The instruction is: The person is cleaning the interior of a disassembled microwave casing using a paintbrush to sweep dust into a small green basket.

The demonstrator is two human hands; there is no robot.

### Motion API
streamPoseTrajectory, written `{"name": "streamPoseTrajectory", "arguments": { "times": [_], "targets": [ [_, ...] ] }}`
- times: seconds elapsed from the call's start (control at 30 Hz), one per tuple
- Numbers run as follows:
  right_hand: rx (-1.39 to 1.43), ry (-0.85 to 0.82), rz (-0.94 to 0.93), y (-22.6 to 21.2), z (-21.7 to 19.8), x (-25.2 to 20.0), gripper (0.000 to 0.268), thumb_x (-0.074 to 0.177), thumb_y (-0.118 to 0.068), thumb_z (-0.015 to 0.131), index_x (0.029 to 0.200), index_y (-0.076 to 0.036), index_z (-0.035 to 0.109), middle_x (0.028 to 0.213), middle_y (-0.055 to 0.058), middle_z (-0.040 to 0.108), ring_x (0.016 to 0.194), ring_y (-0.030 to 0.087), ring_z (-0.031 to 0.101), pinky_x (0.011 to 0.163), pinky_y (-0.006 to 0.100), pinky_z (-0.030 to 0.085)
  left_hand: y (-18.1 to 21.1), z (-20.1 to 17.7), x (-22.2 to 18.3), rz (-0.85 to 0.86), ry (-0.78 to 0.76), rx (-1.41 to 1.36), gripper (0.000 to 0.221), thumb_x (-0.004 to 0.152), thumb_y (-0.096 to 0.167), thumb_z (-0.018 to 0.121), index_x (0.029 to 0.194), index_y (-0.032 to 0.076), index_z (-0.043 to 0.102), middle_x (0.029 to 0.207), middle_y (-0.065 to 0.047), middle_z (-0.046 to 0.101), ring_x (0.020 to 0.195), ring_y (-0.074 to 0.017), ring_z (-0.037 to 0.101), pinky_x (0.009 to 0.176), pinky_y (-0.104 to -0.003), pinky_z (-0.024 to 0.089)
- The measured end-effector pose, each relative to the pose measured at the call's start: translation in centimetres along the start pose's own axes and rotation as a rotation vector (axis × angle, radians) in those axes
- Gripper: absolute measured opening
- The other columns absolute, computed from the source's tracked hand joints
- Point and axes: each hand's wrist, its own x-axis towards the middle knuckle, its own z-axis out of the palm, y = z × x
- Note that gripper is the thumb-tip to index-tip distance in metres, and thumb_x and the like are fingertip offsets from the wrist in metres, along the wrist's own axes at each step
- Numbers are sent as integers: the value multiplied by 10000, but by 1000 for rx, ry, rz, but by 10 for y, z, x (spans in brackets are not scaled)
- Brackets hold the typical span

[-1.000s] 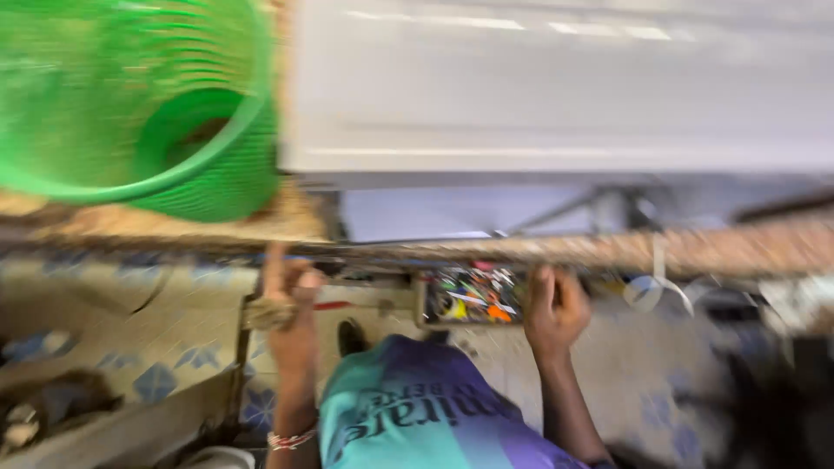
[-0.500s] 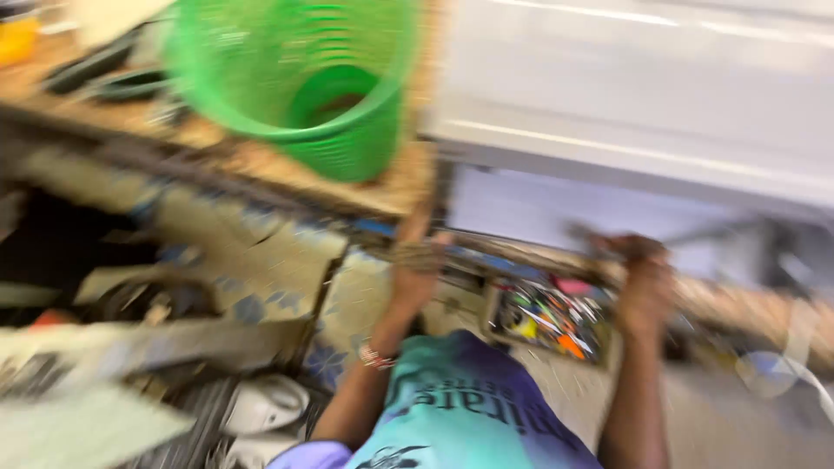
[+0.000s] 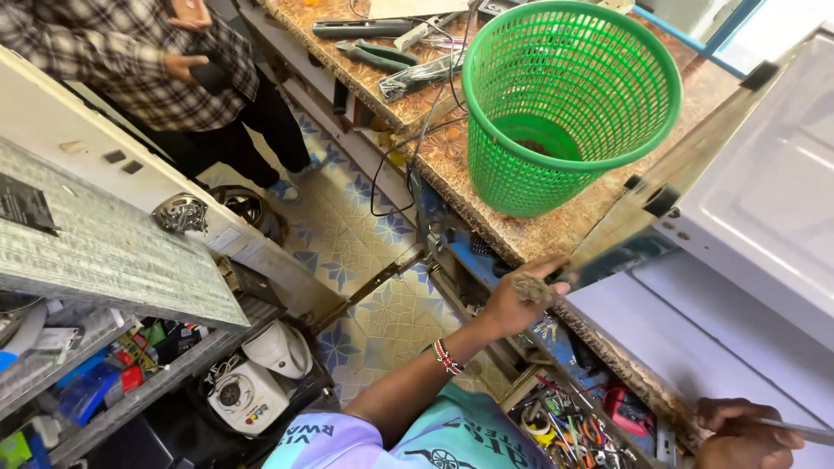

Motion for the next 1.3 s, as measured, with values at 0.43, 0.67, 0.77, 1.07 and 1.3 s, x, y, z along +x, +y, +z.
{"name": "streamPoseTrajectory", "arguments": {
  "times": [0.43,0.67,0.77,1.07,1.3],
  "targets": [
    [-15,-114,101,-12,-10,9,837,1051,-797,108,859,-123,567,708,19,548,690,204,616,796,405,575,-8,9,6,5,-44,-208,815,939,491,625,1602,133,314,1476,-90,537,793,-127,589,518,-237,446],
    [93,-275,65,-10,-24,7,835,1004,-771,141,862,-81,591,703,58,582,684,220,626,727,410,551,-14,17,-2,-93,26,-82,818,900,656,528,1495,99,470,1475,-186,550,1364,-317,510,1128,-448,407],
    [197,-414,78,-20,-34,15,863,966,-809,206,891,-58,625,712,72,615,720,250,686,741,419,566,-5,23,-7,-229,73,-54,941,846,720,478,1545,93,411,1040,-69,421,959,-214,412,885,-396,421],
    [713,-640,-140,13,-18,40,697,1060,-717,366,960,-103,680,742,3,622,654,151,583,657,324,485,-10,31,-6,-254,138,-18,978,830,802,406,1528,117,390,1551,-213,447,1450,-381,389,1152,-570,353],
    [576,-468,-99,16,-16,29,800,1009,-805,331,786,-110,656,524,-71,273,460,90,251,500,275,233,-8,25,-1,-173,115,55,1016,806,860,356,1454,82,453,1414,-157,491,1236,-320,551,933,-520,578]
  ]
}}
